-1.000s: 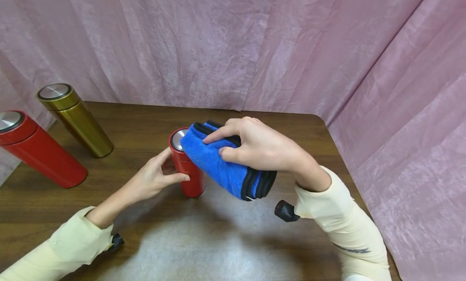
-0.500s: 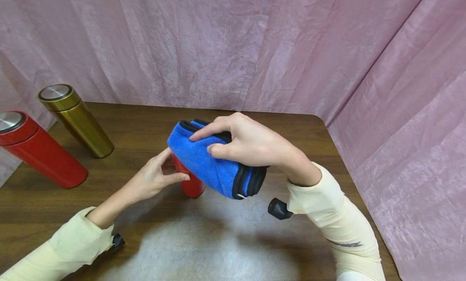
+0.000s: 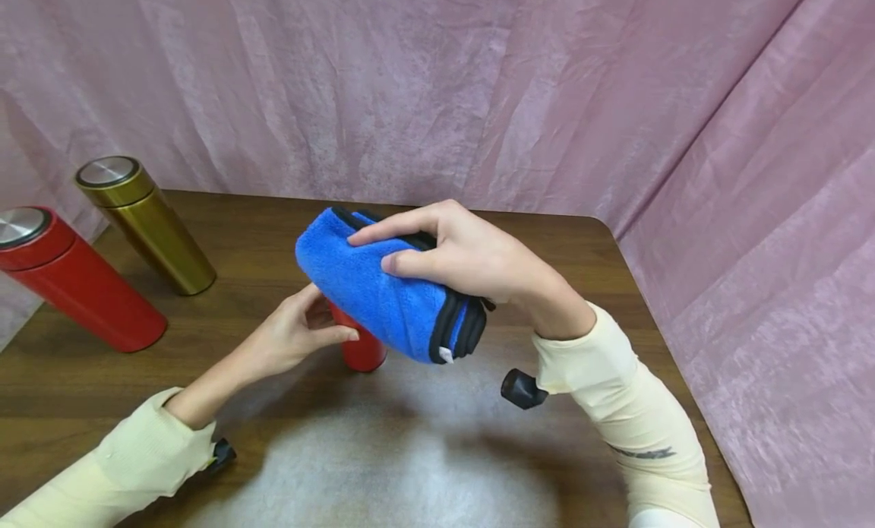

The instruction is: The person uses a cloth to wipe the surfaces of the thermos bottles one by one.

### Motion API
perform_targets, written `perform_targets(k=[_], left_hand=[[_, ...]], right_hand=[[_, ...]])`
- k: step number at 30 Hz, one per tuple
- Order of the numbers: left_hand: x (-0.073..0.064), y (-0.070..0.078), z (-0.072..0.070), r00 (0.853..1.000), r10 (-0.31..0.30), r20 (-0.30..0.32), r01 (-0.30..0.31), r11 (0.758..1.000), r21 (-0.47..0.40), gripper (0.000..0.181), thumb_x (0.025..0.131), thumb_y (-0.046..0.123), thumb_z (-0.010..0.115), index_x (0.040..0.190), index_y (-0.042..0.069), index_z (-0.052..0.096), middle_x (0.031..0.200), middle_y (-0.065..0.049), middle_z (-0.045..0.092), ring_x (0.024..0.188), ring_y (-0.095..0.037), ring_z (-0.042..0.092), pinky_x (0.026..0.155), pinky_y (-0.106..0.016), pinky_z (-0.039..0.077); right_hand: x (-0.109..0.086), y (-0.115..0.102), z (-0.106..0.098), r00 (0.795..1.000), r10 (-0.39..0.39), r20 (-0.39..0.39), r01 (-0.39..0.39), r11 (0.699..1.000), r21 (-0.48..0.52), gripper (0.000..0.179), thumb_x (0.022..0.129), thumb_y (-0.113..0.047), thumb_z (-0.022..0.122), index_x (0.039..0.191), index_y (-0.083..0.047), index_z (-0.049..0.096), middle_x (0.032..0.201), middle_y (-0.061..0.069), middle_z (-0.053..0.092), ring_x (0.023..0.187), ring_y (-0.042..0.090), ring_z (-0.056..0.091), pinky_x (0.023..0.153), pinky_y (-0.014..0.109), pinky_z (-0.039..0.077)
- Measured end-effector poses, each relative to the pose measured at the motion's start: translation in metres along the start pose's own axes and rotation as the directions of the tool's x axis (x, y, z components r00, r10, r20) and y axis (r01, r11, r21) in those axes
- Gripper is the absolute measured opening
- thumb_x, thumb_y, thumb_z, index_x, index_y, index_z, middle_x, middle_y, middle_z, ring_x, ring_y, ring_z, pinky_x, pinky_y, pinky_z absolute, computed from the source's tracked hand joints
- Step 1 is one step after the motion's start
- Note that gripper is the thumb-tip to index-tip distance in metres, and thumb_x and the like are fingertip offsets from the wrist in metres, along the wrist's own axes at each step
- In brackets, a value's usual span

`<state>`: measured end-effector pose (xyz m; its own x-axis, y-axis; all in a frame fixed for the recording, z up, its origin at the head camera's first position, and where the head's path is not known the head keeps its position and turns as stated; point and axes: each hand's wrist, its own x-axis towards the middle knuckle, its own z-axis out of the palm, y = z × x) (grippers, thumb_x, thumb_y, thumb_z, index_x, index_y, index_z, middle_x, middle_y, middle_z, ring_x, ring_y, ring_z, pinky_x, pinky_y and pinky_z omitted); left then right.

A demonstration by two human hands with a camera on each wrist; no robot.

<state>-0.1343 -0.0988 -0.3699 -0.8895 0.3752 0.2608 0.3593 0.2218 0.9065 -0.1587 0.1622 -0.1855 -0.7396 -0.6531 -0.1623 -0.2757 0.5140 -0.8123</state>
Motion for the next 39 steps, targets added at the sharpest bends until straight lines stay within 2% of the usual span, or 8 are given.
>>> perform_targets(k=[7, 16, 25, 28, 31, 35, 37, 39], left_hand=[[0.000, 0.001, 0.000, 0.999, -0.040, -0.008, 0.040, 0.999, -0.002, 0.064, 0.087, 0.007, 0.083, 0.142, 0.001, 0.050, 0.129, -0.015, 0.066, 0.118, -0.030, 0.067, 0.102, -0.042, 0.053], [0.001, 0.002, -0.001, 0.998, -0.059, -0.008, 0.059, 0.998, 0.030, 0.066, 0.087, 0.010, 0.084, 0.142, -0.001, 0.049, 0.130, -0.016, 0.065, 0.117, -0.030, 0.067, 0.100, -0.044, 0.054], [0.003, 0.003, 0.002, 1.000, -0.025, -0.016, 0.026, 0.999, 0.039, 0.068, 0.086, 0.007, 0.085, 0.143, 0.000, 0.049, 0.132, -0.016, 0.064, 0.117, -0.030, 0.067, 0.101, -0.040, 0.054], [0.003, 0.003, 0.002, 0.999, -0.026, -0.023, 0.027, 0.998, 0.053, 0.067, 0.086, 0.008, 0.085, 0.143, 0.001, 0.050, 0.131, -0.014, 0.066, 0.115, -0.028, 0.068, 0.101, -0.040, 0.054], [0.002, 0.003, 0.002, 0.999, -0.029, -0.028, 0.030, 0.998, 0.053, 0.067, 0.086, 0.009, 0.086, 0.142, 0.001, 0.050, 0.129, -0.013, 0.066, 0.114, -0.027, 0.068, 0.101, -0.040, 0.054], [-0.001, 0.002, 0.000, 0.999, -0.032, -0.024, 0.032, 0.999, -0.004, 0.067, 0.086, 0.006, 0.085, 0.142, 0.002, 0.050, 0.130, -0.013, 0.066, 0.116, -0.027, 0.067, 0.101, -0.038, 0.054], [-0.003, 0.001, -0.002, 0.999, -0.040, -0.018, 0.039, 0.998, -0.057, 0.067, 0.086, 0.004, 0.084, 0.143, 0.004, 0.049, 0.132, -0.012, 0.065, 0.118, -0.027, 0.067, 0.101, -0.036, 0.054], [-0.004, 0.000, -0.004, 0.999, -0.051, -0.012, 0.050, 0.993, -0.110, 0.067, 0.087, 0.003, 0.083, 0.144, 0.005, 0.049, 0.133, -0.011, 0.064, 0.118, -0.026, 0.066, 0.100, -0.035, 0.054]], right_hand=[[0.011, 0.003, -0.003, 0.997, -0.072, -0.014, 0.069, 0.985, -0.158, 0.037, 0.100, -0.023, 0.067, 0.137, -0.027, 0.069, 0.135, 0.007, 0.063, 0.087, 0.025, 0.073, 0.074, 0.038, 0.062], [0.028, 0.001, -0.010, 0.993, -0.109, -0.034, 0.098, 0.966, -0.238, 0.036, 0.099, -0.020, 0.065, 0.134, -0.024, 0.072, 0.128, 0.010, 0.066, 0.080, 0.025, 0.071, 0.068, 0.037, 0.061], [0.041, 0.007, -0.017, 0.992, -0.061, -0.110, 0.030, 0.963, -0.268, 0.035, 0.098, -0.019, 0.066, 0.132, -0.022, 0.073, 0.127, 0.011, 0.066, 0.081, 0.024, 0.069, 0.069, 0.033, 0.060], [0.042, 0.015, -0.022, 0.991, -0.010, -0.132, -0.019, 0.975, -0.220, 0.036, 0.099, -0.020, 0.066, 0.135, -0.023, 0.071, 0.128, 0.013, 0.065, 0.082, 0.027, 0.071, 0.070, 0.035, 0.061], [0.041, 0.023, -0.024, 0.987, 0.007, -0.160, -0.031, 0.989, -0.145, 0.037, 0.100, -0.023, 0.066, 0.137, -0.025, 0.069, 0.135, 0.012, 0.061, 0.095, 0.030, 0.069, 0.078, 0.038, 0.061], [0.035, 0.033, -0.022, 0.966, -0.060, -0.252, 0.075, 0.996, 0.047, 0.039, 0.102, -0.023, 0.066, 0.141, -0.024, 0.065, 0.147, 0.008, 0.053, 0.114, 0.035, 0.063, 0.090, 0.045, 0.059], [0.032, 0.037, -0.020, 0.940, -0.109, -0.324, 0.175, 0.968, 0.182, 0.041, 0.103, -0.019, 0.066, 0.144, -0.021, 0.063, 0.150, 0.009, 0.051, 0.120, 0.036, 0.060, 0.092, 0.047, 0.058], [0.029, 0.041, -0.017, 0.910, -0.150, -0.386, 0.283, 0.906, 0.315, 0.041, 0.103, -0.014, 0.064, 0.144, -0.018, 0.062, 0.149, 0.013, 0.050, 0.123, 0.038, 0.057, 0.093, 0.046, 0.058]])
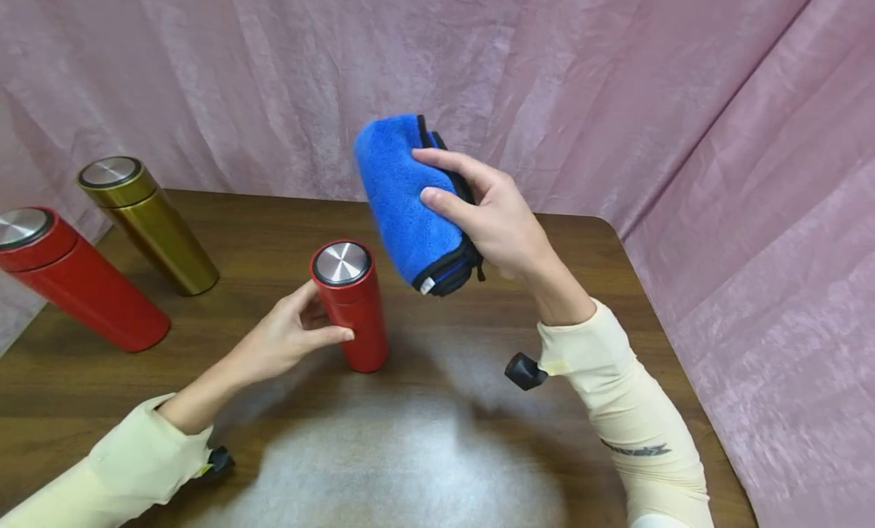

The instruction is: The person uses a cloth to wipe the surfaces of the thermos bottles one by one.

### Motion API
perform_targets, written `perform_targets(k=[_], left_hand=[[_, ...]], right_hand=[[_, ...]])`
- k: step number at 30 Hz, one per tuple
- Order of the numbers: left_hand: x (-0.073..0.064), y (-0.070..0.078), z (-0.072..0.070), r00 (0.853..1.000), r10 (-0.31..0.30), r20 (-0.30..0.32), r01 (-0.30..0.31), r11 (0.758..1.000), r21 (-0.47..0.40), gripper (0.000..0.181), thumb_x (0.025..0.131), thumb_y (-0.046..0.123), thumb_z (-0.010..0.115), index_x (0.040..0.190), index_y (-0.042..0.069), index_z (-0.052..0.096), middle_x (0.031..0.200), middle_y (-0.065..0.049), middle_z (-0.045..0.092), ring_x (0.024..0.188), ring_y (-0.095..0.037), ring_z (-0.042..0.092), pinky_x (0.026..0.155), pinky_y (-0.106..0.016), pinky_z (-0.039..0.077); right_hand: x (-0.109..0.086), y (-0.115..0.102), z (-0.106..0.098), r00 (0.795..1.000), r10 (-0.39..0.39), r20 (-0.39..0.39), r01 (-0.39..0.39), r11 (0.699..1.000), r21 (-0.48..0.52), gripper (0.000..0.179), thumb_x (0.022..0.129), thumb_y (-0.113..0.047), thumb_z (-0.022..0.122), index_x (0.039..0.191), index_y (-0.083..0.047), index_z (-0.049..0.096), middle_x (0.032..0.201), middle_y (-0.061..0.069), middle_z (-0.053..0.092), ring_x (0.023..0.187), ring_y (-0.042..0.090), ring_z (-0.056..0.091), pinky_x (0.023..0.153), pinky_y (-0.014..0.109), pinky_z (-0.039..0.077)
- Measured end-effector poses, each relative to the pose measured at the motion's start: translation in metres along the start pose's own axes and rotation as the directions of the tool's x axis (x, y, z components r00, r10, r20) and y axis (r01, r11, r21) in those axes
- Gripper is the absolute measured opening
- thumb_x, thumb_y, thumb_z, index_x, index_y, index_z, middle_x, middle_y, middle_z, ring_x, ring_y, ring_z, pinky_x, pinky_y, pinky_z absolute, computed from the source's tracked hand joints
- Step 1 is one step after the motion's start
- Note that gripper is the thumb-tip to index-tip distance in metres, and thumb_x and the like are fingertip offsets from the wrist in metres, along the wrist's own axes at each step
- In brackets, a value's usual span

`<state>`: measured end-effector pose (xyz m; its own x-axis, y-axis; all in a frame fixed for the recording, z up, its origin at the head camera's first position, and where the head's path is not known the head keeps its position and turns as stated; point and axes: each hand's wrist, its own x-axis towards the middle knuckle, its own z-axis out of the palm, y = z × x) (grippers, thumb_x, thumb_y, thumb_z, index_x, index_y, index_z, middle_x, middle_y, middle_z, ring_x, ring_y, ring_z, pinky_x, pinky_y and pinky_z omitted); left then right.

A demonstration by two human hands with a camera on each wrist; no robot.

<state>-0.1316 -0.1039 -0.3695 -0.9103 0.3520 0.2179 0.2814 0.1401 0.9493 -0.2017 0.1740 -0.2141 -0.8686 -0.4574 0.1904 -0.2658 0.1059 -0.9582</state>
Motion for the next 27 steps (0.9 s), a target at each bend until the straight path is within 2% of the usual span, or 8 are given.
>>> perform_targets(k=[2, 4, 8, 15, 22, 27], left_hand=[[-0.001, -0.001, -0.003, 1.000, -0.012, 0.003, 0.012, 0.999, -0.040, 0.067, 0.087, 0.002, 0.082, 0.145, 0.005, 0.048, 0.134, -0.011, 0.063, 0.118, -0.026, 0.066, 0.099, -0.034, 0.055], [-0.002, -0.001, -0.006, 1.000, -0.022, 0.004, 0.022, 0.998, -0.060, 0.067, 0.088, 0.001, 0.082, 0.145, 0.005, 0.048, 0.135, -0.011, 0.063, 0.118, -0.026, 0.066, 0.099, -0.033, 0.054], [-0.003, -0.003, -0.010, 1.000, -0.021, 0.020, 0.022, 0.998, -0.065, 0.067, 0.088, 0.001, 0.080, 0.147, 0.002, 0.046, 0.138, -0.013, 0.061, 0.120, -0.027, 0.065, 0.101, -0.033, 0.054], [-0.005, -0.003, -0.010, 0.998, -0.050, 0.036, 0.052, 0.996, -0.068, 0.070, 0.089, 0.003, 0.081, 0.149, 0.003, 0.044, 0.140, -0.013, 0.059, 0.123, -0.029, 0.063, 0.100, -0.032, 0.054], [-0.007, -0.004, -0.012, 0.998, -0.053, 0.029, 0.055, 0.996, -0.070, 0.071, 0.089, 0.003, 0.081, 0.149, 0.003, 0.044, 0.140, -0.014, 0.059, 0.124, -0.030, 0.062, 0.101, -0.032, 0.053], [-0.009, -0.005, -0.013, 0.998, -0.053, 0.032, 0.055, 0.996, -0.074, 0.071, 0.089, 0.004, 0.081, 0.150, 0.003, 0.043, 0.140, -0.014, 0.059, 0.124, -0.031, 0.062, 0.101, -0.032, 0.053]], right_hand=[[-0.002, 0.006, 0.002, 0.999, -0.038, -0.037, 0.043, 0.989, 0.143, 0.041, 0.103, -0.008, 0.062, 0.143, -0.018, 0.062, 0.149, 0.015, 0.048, 0.125, 0.038, 0.055, 0.092, 0.044, 0.058], [-0.003, 0.012, 0.005, 0.997, -0.050, -0.053, 0.061, 0.969, 0.238, 0.041, 0.103, -0.004, 0.059, 0.142, -0.019, 0.063, 0.150, 0.014, 0.047, 0.125, 0.038, 0.054, 0.091, 0.043, 0.058], [-0.003, 0.026, 0.017, 0.999, -0.008, -0.031, 0.018, 0.947, 0.322, 0.043, 0.104, -0.001, 0.056, 0.143, -0.017, 0.062, 0.153, 0.008, 0.045, 0.127, 0.037, 0.052, 0.093, 0.045, 0.056], [-0.003, 0.050, 0.038, 0.990, 0.134, 0.038, -0.140, 0.949, 0.281, 0.048, 0.104, -0.006, 0.059, 0.151, -0.013, 0.052, 0.152, 0.009, 0.045, 0.130, 0.038, 0.053, 0.098, 0.054, 0.053], [-0.004, 0.070, 0.049, 0.979, 0.190, 0.072, -0.199, 0.969, 0.145, 0.048, 0.103, -0.009, 0.064, 0.150, -0.013, 0.054, 0.146, 0.012, 0.053, 0.122, 0.036, 0.060, 0.095, 0.050, 0.056], [-0.005, 0.082, 0.053, 0.968, 0.221, 0.117, -0.233, 0.967, 0.103, 0.049, 0.103, -0.008, 0.063, 0.151, -0.010, 0.052, 0.147, 0.014, 0.053, 0.120, 0.035, 0.061, 0.095, 0.049, 0.056]])
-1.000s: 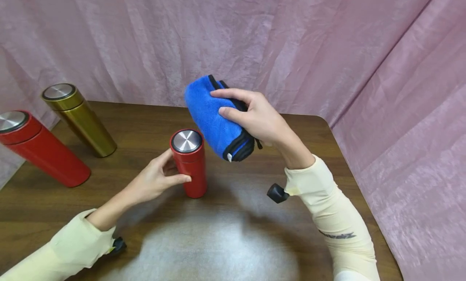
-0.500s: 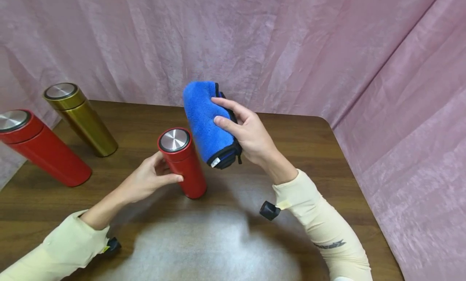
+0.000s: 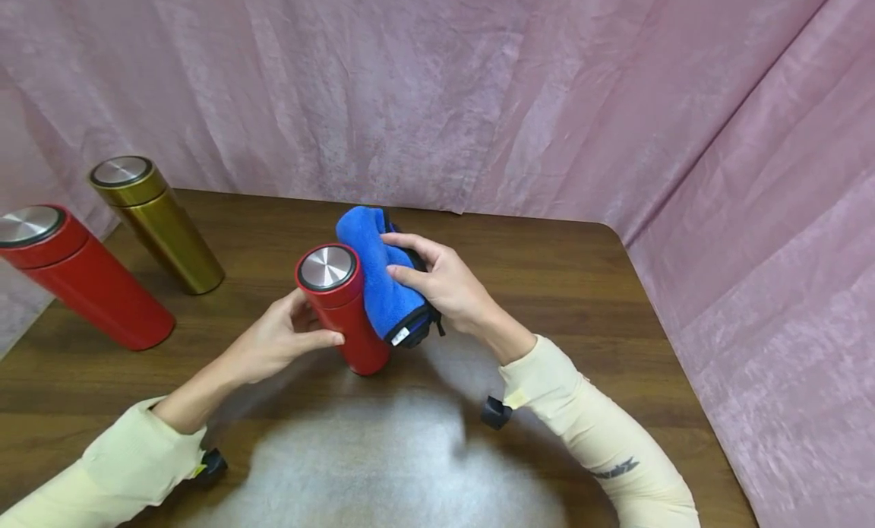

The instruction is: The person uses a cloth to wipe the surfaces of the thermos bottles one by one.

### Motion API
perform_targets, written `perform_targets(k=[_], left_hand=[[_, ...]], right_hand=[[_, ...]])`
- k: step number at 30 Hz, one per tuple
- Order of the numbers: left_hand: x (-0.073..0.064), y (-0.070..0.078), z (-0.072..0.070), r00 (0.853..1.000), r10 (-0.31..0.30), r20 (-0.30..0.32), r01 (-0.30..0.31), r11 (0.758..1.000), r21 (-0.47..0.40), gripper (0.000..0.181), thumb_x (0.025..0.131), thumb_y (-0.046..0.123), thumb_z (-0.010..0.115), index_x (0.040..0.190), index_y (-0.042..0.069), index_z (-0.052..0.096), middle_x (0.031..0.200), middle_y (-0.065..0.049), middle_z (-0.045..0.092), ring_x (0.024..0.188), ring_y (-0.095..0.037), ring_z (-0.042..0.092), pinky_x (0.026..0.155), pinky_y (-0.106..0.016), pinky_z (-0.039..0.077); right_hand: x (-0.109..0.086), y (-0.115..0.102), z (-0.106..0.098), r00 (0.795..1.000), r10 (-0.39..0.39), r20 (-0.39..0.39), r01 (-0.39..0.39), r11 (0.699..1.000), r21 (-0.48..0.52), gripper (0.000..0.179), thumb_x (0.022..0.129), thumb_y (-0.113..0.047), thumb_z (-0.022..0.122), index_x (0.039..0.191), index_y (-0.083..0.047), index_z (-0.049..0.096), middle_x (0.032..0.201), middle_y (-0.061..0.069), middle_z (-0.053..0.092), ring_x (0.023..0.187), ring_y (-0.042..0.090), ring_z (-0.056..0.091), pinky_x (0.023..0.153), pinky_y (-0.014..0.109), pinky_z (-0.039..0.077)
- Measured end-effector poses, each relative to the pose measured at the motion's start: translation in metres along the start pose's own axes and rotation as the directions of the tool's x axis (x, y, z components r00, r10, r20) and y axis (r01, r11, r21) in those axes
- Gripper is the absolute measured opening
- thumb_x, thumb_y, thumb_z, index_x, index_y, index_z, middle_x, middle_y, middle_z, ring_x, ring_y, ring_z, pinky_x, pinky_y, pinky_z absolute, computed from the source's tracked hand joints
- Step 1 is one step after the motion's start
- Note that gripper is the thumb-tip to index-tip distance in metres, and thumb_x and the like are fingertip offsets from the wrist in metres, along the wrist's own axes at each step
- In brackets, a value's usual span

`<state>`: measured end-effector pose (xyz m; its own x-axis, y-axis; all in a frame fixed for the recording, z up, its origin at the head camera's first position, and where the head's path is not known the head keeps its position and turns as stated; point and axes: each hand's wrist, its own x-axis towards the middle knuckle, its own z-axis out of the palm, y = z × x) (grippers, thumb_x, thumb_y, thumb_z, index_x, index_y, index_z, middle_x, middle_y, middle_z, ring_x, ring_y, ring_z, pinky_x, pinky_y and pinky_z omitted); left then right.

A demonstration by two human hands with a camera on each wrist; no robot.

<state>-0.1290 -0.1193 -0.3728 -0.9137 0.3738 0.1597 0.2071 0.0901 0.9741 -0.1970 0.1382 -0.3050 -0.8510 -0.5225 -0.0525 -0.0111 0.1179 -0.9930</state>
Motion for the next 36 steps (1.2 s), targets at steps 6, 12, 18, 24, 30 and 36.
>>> perform_targets(k=[6, 12, 18, 24, 30, 36], left_hand=[[0.000, -0.001, 0.001, 1.000, 0.006, -0.007, -0.006, 1.000, -0.019, 0.070, 0.090, 0.002, 0.080, 0.150, 0.003, 0.044, 0.141, -0.013, 0.059, 0.125, -0.030, 0.061, 0.102, -0.031, 0.052], [0.000, -0.002, 0.003, 1.000, 0.012, -0.017, -0.013, 0.999, -0.044, 0.068, 0.090, 0.001, 0.079, 0.148, 0.003, 0.045, 0.139, -0.013, 0.060, 0.123, -0.029, 0.063, 0.102, -0.032, 0.053], [0.000, -0.003, 0.002, 0.999, 0.013, -0.031, -0.014, 0.999, -0.031, 0.067, 0.090, 0.002, 0.080, 0.148, 0.003, 0.046, 0.138, -0.014, 0.061, 0.121, -0.030, 0.064, 0.100, -0.031, 0.054], [0.000, -0.003, 0.001, 1.000, 0.009, -0.029, -0.009, 1.000, -0.027, 0.068, 0.090, 0.003, 0.080, 0.148, 0.004, 0.045, 0.138, -0.014, 0.061, 0.121, -0.030, 0.064, 0.100, -0.031, 0.054], [0.001, -0.004, 0.001, 1.000, 0.010, -0.021, -0.011, 1.000, -0.025, 0.067, 0.090, 0.003, 0.079, 0.148, 0.004, 0.045, 0.139, -0.013, 0.060, 0.123, -0.029, 0.063, 0.101, -0.030, 0.053], [0.002, -0.001, 0.001, 1.000, 0.009, -0.024, -0.009, 1.000, -0.020, 0.069, 0.090, 0.003, 0.080, 0.149, 0.005, 0.045, 0.140, -0.012, 0.059, 0.124, -0.028, 0.062, 0.101, -0.031, 0.053]], right_hand=[[0.003, 0.018, -0.001, 0.998, 0.066, 0.022, -0.065, 0.997, -0.041, 0.048, 0.102, -0.007, 0.064, 0.149, -0.010, 0.054, 0.141, 0.018, 0.058, 0.110, 0.034, 0.067, 0.090, 0.046, 0.059], [0.002, 0.037, 0.000, 0.995, 0.105, -0.001, -0.104, 0.987, -0.123, 0.047, 0.100, -0.008, 0.067, 0.147, -0.011, 0.057, 0.139, 0.018, 0.060, 0.107, 0.033, 0.068, 0.088, 0.044, 0.060], [0.000, 0.054, 0.001, 0.996, 0.091, -0.026, -0.094, 0.956, -0.278, 0.045, 0.098, -0.010, 0.070, 0.143, -0.011, 0.062, 0.144, 0.016, 0.057, 0.115, 0.031, 0.063, 0.090, 0.041, 0.058], [-0.001, 0.067, 0.001, 0.998, 0.064, -0.006, -0.059, 0.871, -0.488, 0.041, 0.098, -0.010, 0.071, 0.138, -0.010, 0.065, 0.142, 0.018, 0.059, 0.115, 0.030, 0.061, 0.093, 0.043, 0.055], [-0.007, 0.071, 0.014, 1.000, 0.013, -0.025, -0.027, 0.690, -0.723, 0.041, 0.092, -0.006, 0.075, 0.132, -0.010, 0.069, 0.129, 0.018, 0.066, 0.108, 0.030, 0.064, 0.090, 0.046, 0.056], [-0.016, 0.066, 0.028, 0.998, -0.042, -0.039, -0.014, 0.478, -0.878, 0.042, 0.091, -0.004, 0.072, 0.131, -0.016, 0.071, 0.116, 0.010, 0.065, 0.092, 0.030, 0.067, 0.070, 0.048, 0.057]])
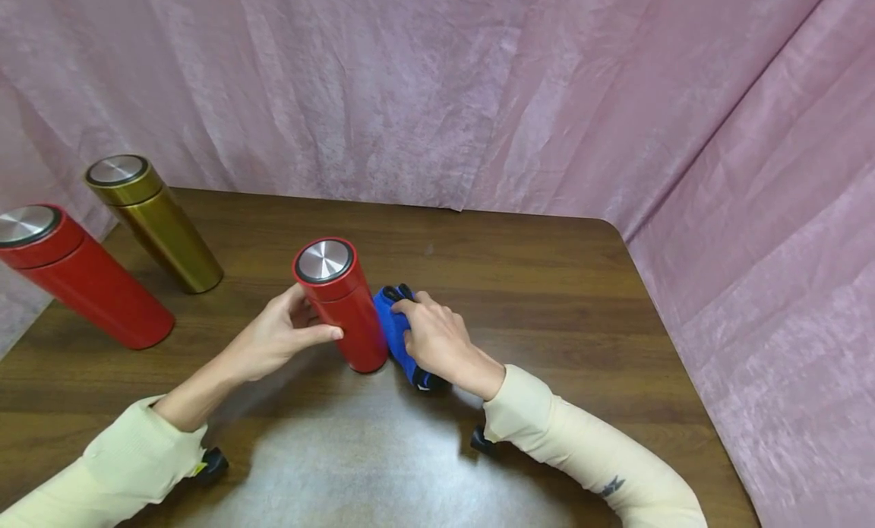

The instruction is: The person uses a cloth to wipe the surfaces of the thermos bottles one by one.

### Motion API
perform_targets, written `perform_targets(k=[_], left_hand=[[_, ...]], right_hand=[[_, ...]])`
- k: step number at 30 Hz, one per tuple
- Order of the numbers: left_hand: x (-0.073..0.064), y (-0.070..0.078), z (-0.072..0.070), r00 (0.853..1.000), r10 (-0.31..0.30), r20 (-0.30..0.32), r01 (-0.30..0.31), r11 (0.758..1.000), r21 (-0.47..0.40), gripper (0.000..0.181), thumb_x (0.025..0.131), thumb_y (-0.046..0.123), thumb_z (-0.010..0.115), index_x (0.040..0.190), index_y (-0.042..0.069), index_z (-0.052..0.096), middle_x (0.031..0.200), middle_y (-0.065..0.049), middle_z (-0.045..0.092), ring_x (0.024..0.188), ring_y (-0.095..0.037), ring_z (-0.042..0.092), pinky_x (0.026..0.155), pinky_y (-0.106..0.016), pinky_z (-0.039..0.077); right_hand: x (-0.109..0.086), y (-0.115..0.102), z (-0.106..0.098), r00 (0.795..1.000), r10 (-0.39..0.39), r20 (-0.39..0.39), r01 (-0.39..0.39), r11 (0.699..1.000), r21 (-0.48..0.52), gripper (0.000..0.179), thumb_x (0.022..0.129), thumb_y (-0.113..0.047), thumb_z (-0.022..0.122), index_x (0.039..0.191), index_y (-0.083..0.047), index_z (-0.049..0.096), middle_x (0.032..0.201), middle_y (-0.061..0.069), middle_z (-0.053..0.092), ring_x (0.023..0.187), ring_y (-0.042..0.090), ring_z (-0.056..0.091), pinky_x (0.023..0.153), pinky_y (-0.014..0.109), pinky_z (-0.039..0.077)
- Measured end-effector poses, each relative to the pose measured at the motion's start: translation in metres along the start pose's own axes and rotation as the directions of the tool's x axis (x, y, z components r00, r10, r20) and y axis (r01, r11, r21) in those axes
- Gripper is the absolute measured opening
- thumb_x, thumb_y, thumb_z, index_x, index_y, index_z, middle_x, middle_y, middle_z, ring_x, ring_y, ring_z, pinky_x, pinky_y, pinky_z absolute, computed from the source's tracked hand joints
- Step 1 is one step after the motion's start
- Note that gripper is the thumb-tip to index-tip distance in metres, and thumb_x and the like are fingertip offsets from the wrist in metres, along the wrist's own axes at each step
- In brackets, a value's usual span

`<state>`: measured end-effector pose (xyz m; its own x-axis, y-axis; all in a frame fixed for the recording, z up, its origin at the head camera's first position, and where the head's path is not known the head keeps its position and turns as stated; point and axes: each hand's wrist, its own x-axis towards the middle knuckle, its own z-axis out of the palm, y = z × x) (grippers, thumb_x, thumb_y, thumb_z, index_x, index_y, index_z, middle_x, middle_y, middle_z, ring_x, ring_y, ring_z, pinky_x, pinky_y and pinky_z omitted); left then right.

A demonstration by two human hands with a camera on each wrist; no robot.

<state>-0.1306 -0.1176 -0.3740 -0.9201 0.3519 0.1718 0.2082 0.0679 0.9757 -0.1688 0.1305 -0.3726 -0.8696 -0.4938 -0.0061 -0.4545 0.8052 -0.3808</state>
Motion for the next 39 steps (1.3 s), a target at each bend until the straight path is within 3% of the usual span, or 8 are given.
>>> perform_targets(k=[3, 9, 16, 25, 34, 39], left_hand=[[0.001, 0.001, 0.000, 1.000, 0.002, 0.003, -0.002, 1.000, -0.001, 0.070, 0.090, 0.003, 0.080, 0.150, 0.005, 0.044, 0.141, -0.012, 0.059, 0.124, -0.028, 0.063, 0.101, -0.031, 0.053], [0.001, 0.003, 0.001, 1.000, 0.003, 0.024, -0.004, 1.000, 0.017, 0.072, 0.090, 0.004, 0.080, 0.152, 0.007, 0.042, 0.143, -0.012, 0.058, 0.126, -0.029, 0.061, 0.103, -0.032, 0.052], [0.004, 0.005, 0.003, 0.999, -0.011, 0.046, 0.009, 0.999, 0.048, 0.073, 0.091, 0.006, 0.080, 0.152, 0.007, 0.041, 0.145, -0.012, 0.056, 0.129, -0.031, 0.059, 0.106, -0.038, 0.050], [0.005, 0.005, 0.003, 0.998, -0.015, 0.053, 0.011, 0.998, 0.068, 0.075, 0.090, 0.006, 0.080, 0.153, 0.005, 0.039, 0.146, -0.014, 0.055, 0.132, -0.033, 0.057, 0.109, -0.046, 0.048], [0.005, 0.006, 0.004, 0.999, -0.016, 0.038, 0.014, 0.999, 0.048, 0.075, 0.090, 0.004, 0.080, 0.153, 0.005, 0.040, 0.145, -0.013, 0.056, 0.130, -0.031, 0.058, 0.106, -0.036, 0.050], [0.005, 0.005, 0.004, 0.999, -0.003, 0.041, 0.001, 1.000, 0.031, 0.072, 0.090, 0.003, 0.079, 0.151, 0.004, 0.041, 0.143, -0.014, 0.056, 0.128, -0.031, 0.059, 0.103, -0.032, 0.051]], right_hand=[[-0.003, -0.006, -0.005, 1.000, -0.020, -0.015, 0.020, 0.999, 0.026, 0.041, 0.090, -0.004, 0.072, 0.129, -0.016, 0.072, 0.116, 0.008, 0.066, 0.094, 0.028, 0.067, 0.072, 0.047, 0.058], [-0.007, -0.014, -0.024, 0.993, -0.099, -0.065, 0.109, 0.976, 0.190, 0.038, 0.090, -0.002, 0.074, 0.128, -0.009, 0.072, 0.114, 0.008, 0.068, 0.102, 0.025, 0.065, 0.088, 0.044, 0.055], [-0.019, -0.022, -0.052, 0.984, -0.111, -0.141, 0.150, 0.940, 0.306, 0.037, 0.094, -0.004, 0.072, 0.131, -0.011, 0.071, 0.116, 0.006, 0.068, 0.102, 0.023, 0.063, 0.086, 0.040, 0.055], [-0.029, -0.031, -0.084, 0.971, -0.106, -0.212, 0.180, 0.912, 0.369, 0.037, 0.097, -0.009, 0.071, 0.133, -0.017, 0.071, 0.121, 0.002, 0.067, 0.106, 0.022, 0.064, 0.085, 0.040, 0.058], [-0.037, -0.040, -0.110, 0.945, -0.100, -0.312, 0.252, 0.830, 0.497, 0.040, 0.097, -0.009, 0.072, 0.136, -0.018, 0.069, 0.125, 0.000, 0.065, 0.109, 0.020, 0.064, 0.088, 0.041, 0.059], [-0.037, -0.040, -0.110, 0.918, -0.041, -0.394, 0.290, 0.747, 0.599, 0.041, 0.099, -0.011, 0.071, 0.139, -0.019, 0.066, 0.135, -0.001, 0.062, 0.118, 0.023, 0.062, 0.093, 0.045, 0.057]])
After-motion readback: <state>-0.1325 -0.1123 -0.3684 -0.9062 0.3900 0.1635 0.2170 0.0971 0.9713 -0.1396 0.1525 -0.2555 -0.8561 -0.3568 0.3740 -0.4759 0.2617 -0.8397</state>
